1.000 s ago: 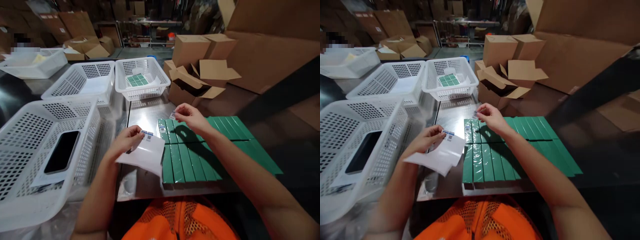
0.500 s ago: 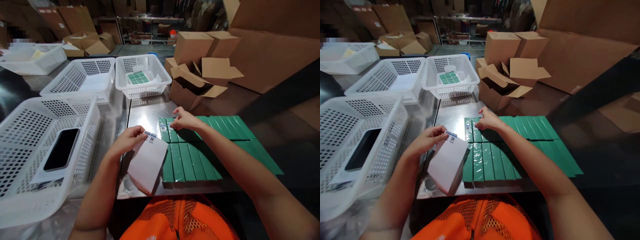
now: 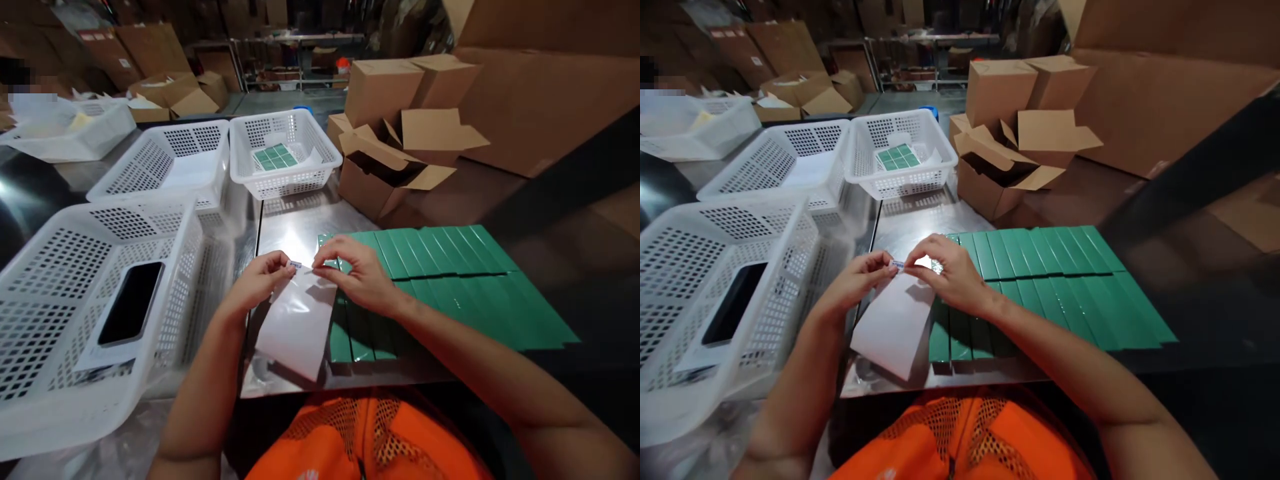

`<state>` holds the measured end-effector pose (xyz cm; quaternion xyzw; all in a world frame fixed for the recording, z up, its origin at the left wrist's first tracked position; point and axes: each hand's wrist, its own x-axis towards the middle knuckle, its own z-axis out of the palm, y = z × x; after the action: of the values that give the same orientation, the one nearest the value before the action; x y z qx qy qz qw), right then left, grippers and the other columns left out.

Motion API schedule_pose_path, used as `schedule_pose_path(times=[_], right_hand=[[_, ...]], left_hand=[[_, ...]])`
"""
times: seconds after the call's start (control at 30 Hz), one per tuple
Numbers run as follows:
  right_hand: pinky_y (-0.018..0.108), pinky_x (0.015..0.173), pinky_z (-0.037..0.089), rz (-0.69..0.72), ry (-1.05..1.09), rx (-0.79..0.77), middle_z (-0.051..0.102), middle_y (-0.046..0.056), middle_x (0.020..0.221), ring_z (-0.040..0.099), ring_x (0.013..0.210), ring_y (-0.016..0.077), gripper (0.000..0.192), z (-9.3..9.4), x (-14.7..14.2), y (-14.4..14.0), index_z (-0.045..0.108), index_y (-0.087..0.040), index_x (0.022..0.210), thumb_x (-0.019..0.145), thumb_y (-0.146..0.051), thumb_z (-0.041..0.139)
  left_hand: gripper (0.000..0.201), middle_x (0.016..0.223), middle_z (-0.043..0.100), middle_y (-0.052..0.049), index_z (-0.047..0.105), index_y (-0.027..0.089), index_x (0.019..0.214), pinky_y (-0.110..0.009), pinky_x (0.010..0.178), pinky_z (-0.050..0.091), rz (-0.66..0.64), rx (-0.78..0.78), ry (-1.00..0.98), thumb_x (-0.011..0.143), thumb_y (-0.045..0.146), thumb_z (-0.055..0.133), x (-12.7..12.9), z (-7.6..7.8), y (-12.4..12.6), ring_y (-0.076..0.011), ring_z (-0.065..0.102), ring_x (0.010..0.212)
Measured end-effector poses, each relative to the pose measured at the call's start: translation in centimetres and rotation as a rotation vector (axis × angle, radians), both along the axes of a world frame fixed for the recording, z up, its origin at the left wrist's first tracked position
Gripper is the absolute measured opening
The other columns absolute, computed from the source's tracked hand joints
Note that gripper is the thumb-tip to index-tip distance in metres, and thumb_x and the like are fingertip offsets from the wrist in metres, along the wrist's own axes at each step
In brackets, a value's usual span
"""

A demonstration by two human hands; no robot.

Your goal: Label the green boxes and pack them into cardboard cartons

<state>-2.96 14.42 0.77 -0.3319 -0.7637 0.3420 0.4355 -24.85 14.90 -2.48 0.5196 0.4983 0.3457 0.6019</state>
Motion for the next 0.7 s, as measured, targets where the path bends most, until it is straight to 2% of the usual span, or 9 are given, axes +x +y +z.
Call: schedule_pose_path(times=[0.1,0.17,0.23,0.27,0.33,0.37,0.4,0.5,0.7], right_hand=[[0.028,0.072,0.049,0.022,0.185,-0.317,0.066,0.001,0.083,0.061,0.078,0.0139,0.013,0.8,1.6,-0.5,0.065,-0.020,0.085,0.084,-0.030,0.072],[0.026,0.062,0.047,0.055,0.150,-0.584,0.062,-0.001,0.071,0.058,0.065,0.0119,0.019,0.4,2.7,-1.0,0.063,-0.019,0.086,0.081,-0.034,0.074],[0.025,0.056,0.046,0.088,0.055,-0.812,0.056,-0.005,0.061,0.055,0.056,0.0114,0.032,-0.7,3.4,-1.9,0.063,-0.020,0.104,0.078,-0.033,0.076],[0.025,0.055,0.047,0.093,0.015,-0.888,0.055,-0.007,0.058,0.055,0.054,0.0120,0.046,-1.2,3.6,-2.3,0.059,-0.022,0.119,0.078,-0.031,0.076],[0.026,0.054,0.050,0.069,-0.044,-0.946,0.057,-0.008,0.059,0.059,0.054,0.0143,0.077,-2.3,3.5,-3.1,0.038,-0.029,0.143,0.077,-0.027,0.076],[0.027,0.055,0.051,0.050,-0.070,-0.936,0.059,-0.008,0.061,0.061,0.055,0.0154,0.084,-2.8,3.4,-3.4,0.030,-0.031,0.147,0.077,-0.025,0.076],[0.027,0.055,0.052,0.030,-0.094,-0.917,0.061,-0.007,0.063,0.063,0.057,0.0162,0.085,-3.1,3.3,-3.6,0.027,-0.032,0.147,0.077,-0.024,0.075],[0.027,0.054,0.053,-0.014,-0.123,-0.913,0.061,-0.006,0.064,0.065,0.057,0.0171,0.074,-3.6,3.0,-3.5,0.032,-0.030,0.135,0.075,-0.024,0.076],[0.028,0.050,0.053,-0.064,-0.114,-0.969,0.058,-0.010,0.058,0.062,0.051,0.0164,0.066,-3.2,2.7,-2.8,0.031,-0.026,0.119,0.072,-0.023,0.077]], left_hand=[[0.037,0.056,0.053,0.005,0.055,0.018,0.070,-0.019,0.043,0.028,0.083,-0.002,-0.007,0.063,0.043,0.081,-1.0,0.6,0.1,-0.0080,0.041,0.046],[0.034,0.057,0.054,0.005,0.056,0.018,0.069,-0.019,0.043,0.028,0.137,0.011,-0.028,0.062,0.038,0.081,-1.6,0.8,0.2,-0.0075,0.042,0.047],[0.032,0.057,0.054,0.006,0.056,0.018,0.069,-0.018,0.043,0.027,0.166,0.012,-0.047,0.060,0.035,0.082,-2.0,1.0,0.3,-0.0071,0.042,0.047],[0.032,0.058,0.054,0.006,0.056,0.018,0.070,-0.018,0.043,0.027,0.168,0.008,-0.052,0.060,0.034,0.082,-2.0,1.1,0.3,-0.0070,0.042,0.048],[0.032,0.058,0.055,0.005,0.056,0.018,0.070,-0.018,0.043,0.026,0.166,-0.004,-0.043,0.060,0.033,0.082,-2.0,1.1,0.4,-0.0072,0.042,0.048],[0.032,0.059,0.055,0.005,0.056,0.018,0.070,-0.019,0.043,0.026,0.165,-0.008,-0.032,0.060,0.034,0.082,-1.9,1.1,0.4,-0.0074,0.043,0.048],[0.032,0.059,0.056,0.005,0.056,0.018,0.070,-0.019,0.043,0.025,0.166,-0.009,-0.023,0.060,0.034,0.082,-1.9,1.1,0.4,-0.0076,0.043,0.048],[0.032,0.060,0.055,0.004,0.056,0.017,0.070,-0.019,0.044,0.025,0.169,0.000,-0.011,0.060,0.035,0.081,-1.8,1.0,0.4,-0.0077,0.044,0.049],[0.030,0.063,0.058,0.003,0.057,0.017,0.071,-0.018,0.047,0.029,0.137,0.017,-0.019,0.064,0.033,0.081,-2.0,0.7,0.4,-0.0077,0.046,0.052]])
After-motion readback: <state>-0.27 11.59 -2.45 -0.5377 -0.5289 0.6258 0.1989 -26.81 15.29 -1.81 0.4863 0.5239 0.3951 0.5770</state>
